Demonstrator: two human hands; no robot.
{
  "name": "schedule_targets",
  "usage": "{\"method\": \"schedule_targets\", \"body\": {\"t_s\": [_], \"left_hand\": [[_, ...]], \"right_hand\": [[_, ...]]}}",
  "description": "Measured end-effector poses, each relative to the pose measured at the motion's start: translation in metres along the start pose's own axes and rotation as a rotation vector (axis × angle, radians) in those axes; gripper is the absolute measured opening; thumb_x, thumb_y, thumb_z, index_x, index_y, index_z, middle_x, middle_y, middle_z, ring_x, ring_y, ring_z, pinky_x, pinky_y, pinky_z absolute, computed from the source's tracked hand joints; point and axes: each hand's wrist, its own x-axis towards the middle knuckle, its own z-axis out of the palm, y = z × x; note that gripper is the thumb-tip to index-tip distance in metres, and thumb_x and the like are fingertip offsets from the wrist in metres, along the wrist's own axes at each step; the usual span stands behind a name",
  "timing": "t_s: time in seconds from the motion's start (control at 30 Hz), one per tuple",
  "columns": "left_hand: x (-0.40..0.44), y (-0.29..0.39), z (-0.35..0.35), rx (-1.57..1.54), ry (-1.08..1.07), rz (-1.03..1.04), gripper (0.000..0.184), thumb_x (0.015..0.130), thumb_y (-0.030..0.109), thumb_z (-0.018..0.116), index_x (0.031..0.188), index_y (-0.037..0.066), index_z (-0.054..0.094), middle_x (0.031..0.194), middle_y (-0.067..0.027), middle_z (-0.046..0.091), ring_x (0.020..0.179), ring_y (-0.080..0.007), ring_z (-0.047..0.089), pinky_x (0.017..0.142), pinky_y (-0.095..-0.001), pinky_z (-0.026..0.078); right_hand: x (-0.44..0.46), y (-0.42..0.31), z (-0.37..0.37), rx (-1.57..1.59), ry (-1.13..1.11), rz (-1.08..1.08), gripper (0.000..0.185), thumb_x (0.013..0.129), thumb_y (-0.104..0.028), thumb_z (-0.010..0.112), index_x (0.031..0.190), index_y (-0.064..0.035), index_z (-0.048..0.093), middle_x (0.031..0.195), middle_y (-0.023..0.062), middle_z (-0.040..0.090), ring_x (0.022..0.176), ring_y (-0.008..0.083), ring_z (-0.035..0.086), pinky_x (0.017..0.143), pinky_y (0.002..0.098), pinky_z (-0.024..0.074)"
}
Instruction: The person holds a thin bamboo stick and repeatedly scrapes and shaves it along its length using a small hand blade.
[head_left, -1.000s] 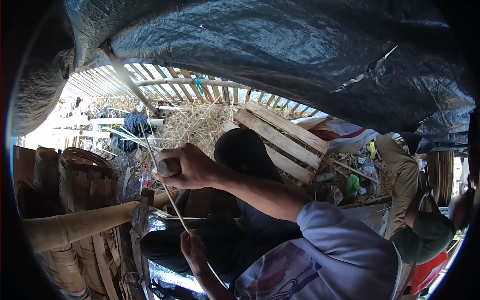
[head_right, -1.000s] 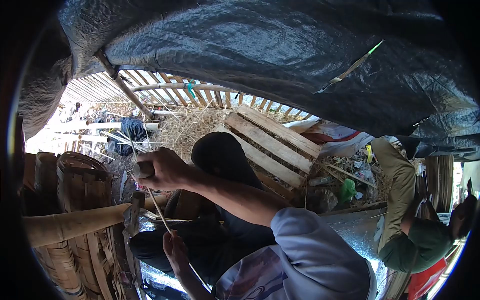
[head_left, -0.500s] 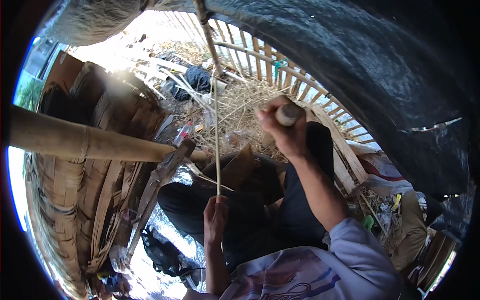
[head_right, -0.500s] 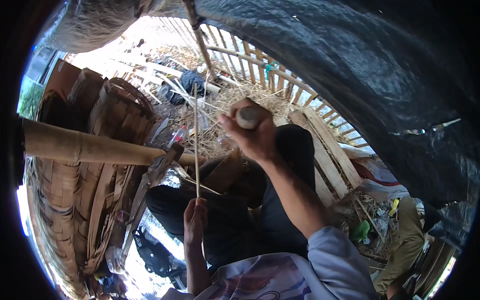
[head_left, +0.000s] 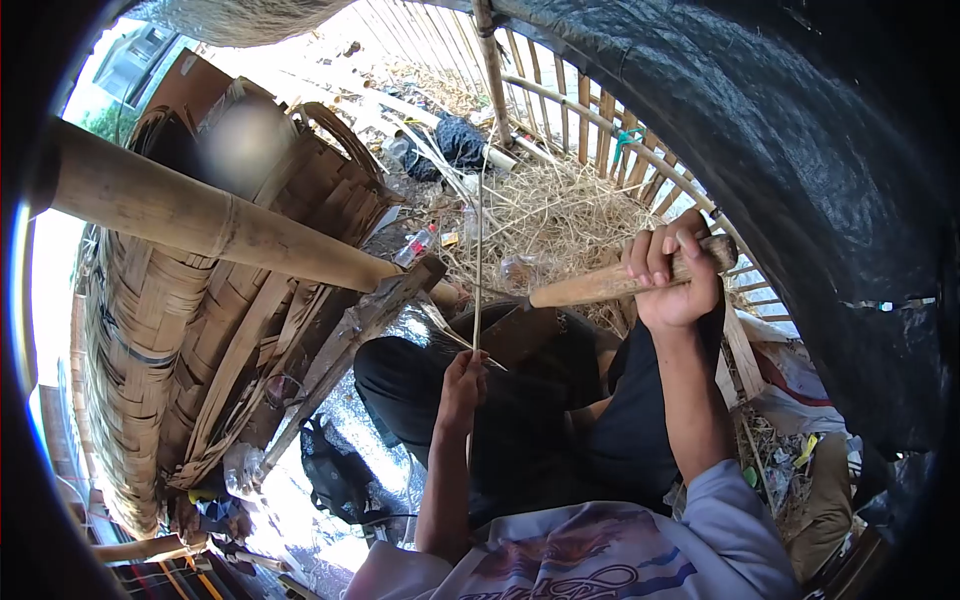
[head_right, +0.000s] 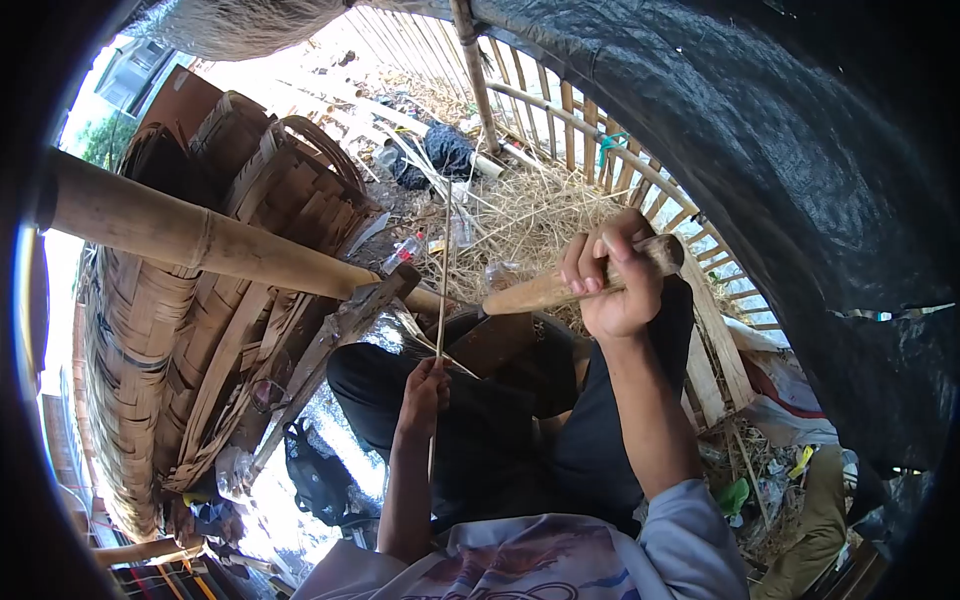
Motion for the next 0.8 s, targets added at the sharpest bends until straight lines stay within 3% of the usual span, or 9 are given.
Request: {"method": "schedule_targets", "body": {"t_s": [0.1, 0.27, 0.37, 0.47, 0.53, 0.6, 0.7, 0.73, 0.8], "left_hand": [[0.007, 0.006, 0.003, -0.023, -0.033, -0.005, 0.018, 0.098, 0.023, 0.044, 0.101, 0.008, 0.053, 0.064, 0.0059, 0.040, 0.047, -0.0007, 0.031, 0.040, -0.0167, 0.024], [0.004, 0.018, 0.015, 0.019, -0.053, 0.059, 0.020, 0.098, 0.024, 0.043, 0.103, 0.008, 0.053, 0.064, 0.0066, 0.039, 0.048, -0.0004, 0.031, 0.041, -0.0165, 0.024], [0.001, 0.023, 0.017, 0.114, -0.052, 0.125, 0.021, 0.098, 0.024, 0.044, 0.103, 0.006, 0.054, 0.064, 0.0068, 0.039, 0.050, -0.0008, 0.032, 0.043, -0.0174, 0.025], [-0.004, 0.017, 0.015, 0.269, -0.009, 0.228, 0.023, 0.097, 0.025, 0.046, 0.103, 0.006, 0.057, 0.063, 0.0070, 0.039, 0.051, -0.0012, 0.031, 0.044, -0.0186, 0.025], [-0.008, 0.019, 0.015, 0.382, 0.011, 0.314, 0.024, 0.097, 0.026, 0.046, 0.104, 0.006, 0.058, 0.061, 0.0074, 0.039, 0.050, -0.0011, 0.030, 0.043, -0.0187, 0.023], [-0.017, 0.026, 0.021, 0.496, 0.114, 0.389, 0.026, 0.095, 0.024, 0.051, 0.106, 0.003, 0.062, 0.060, 0.0035, 0.046, 0.050, -0.0037, 0.035, 0.046, -0.0214, 0.030], [-0.031, 0.041, 0.032, 0.754, 0.315, 0.477, 0.026, 0.092, 0.020, 0.056, 0.107, 0.001, 0.063, 0.066, -0.0055, 0.061, 0.059, -0.0074, 0.053, 0.055, -0.0235, 0.042], [-0.031, 0.039, 0.032, 0.752, 0.319, 0.476, 0.026, 0.092, 0.020, 0.056, 0.107, 0.001, 0.063, 0.066, -0.0055, 0.061, 0.059, -0.0074, 0.053, 0.055, -0.0235, 0.042], [-0.028, 0.033, 0.032, 0.798, 0.274, 0.692, 0.025, 0.090, 0.019, 0.059, 0.107, 0.000, 0.064, 0.080, -0.0145, 0.067, 0.076, -0.0103, 0.063, 0.066, -0.0247, 0.047]], "right_hand": [[-0.008, 0.012, 0.008, -0.051, -0.143, 0.005, 0.018, 0.086, -0.019, 0.052, 0.077, -0.0060, 0.043, 0.049, 0.0028, 0.038, 0.044, 0.0124, 0.039, 0.043, 0.0259, 0.0334], [-0.010, 0.018, 0.008, -0.215, -0.167, 0.066, 0.018, 0.087, -0.018, 0.054, 0.078, -0.0049, 0.044, 0.054, 0.0025, 0.041, 0.046, 0.0114, 0.042, 0.046, 0.0263, 0.0371], [0.010, 0.015, -0.005, -0.059, -0.043, -0.115, 0.016, 0.085, -0.018, 0.052, 0.079, -0.0053, 0.046, 0.055, 0.0015, 0.040, 0.047, 0.0113, 0.042, 0.048, 0.0276, 0.0391], [0.030, -0.003, -0.010, 0.039, 0.284, -0.032, 0.016, 0.083, -0.023, 0.051, 0.075, -0.0102, 0.047, 0.053, -0.0001, 0.036, 0.051, 0.0126, 0.038, 0.057, 0.0305, 0.0355], [0.035, -0.005, -0.010, 0.043, 0.374, -0.021, 0.018, 0.084, -0.026, 0.050, 0.076, -0.0106, 0.047, 0.054, -0.0015, 0.035, 0.052, 0.0115, 0.036, 0.057, 0.0286, 0.0332], [0.037, -0.005, -0.009, 0.044, 0.466, -0.029, 0.020, 0.085, -0.029, 0.050, 0.076, -0.0111, 0.047, 0.054, -0.0029, 0.033, 0.053, 0.0105, 0.034, 0.057, 0.0267, 0.0310], [0.030, -0.001, -0.006, 0.094, 0.309, 0.002, 0.019, 0.085, -0.028, 0.050, 0.075, -0.0112, 0.047, 0.054, -0.0027, 0.034, 0.052, 0.0097, 0.034, 0.056, 0.0256, 0.0305], [0.029, 0.000, -0.005, 0.095, 0.307, 0.005, 0.019, 0.085, -0.028, 0.050, 0.075, -0.0112, 0.047, 0.054, -0.0027, 0.034, 0.052, 0.0097, 0.034, 0.056, 0.0256, 0.0305], [0.028, 0.001, -0.003, 0.098, 0.233, 0.145, 0.019, 0.083, -0.028, 0.049, 0.073, -0.0125, 0.046, 0.052, -0.0025, 0.033, 0.052, 0.0114, 0.036, 0.057, 0.0279, 0.0327]]}}
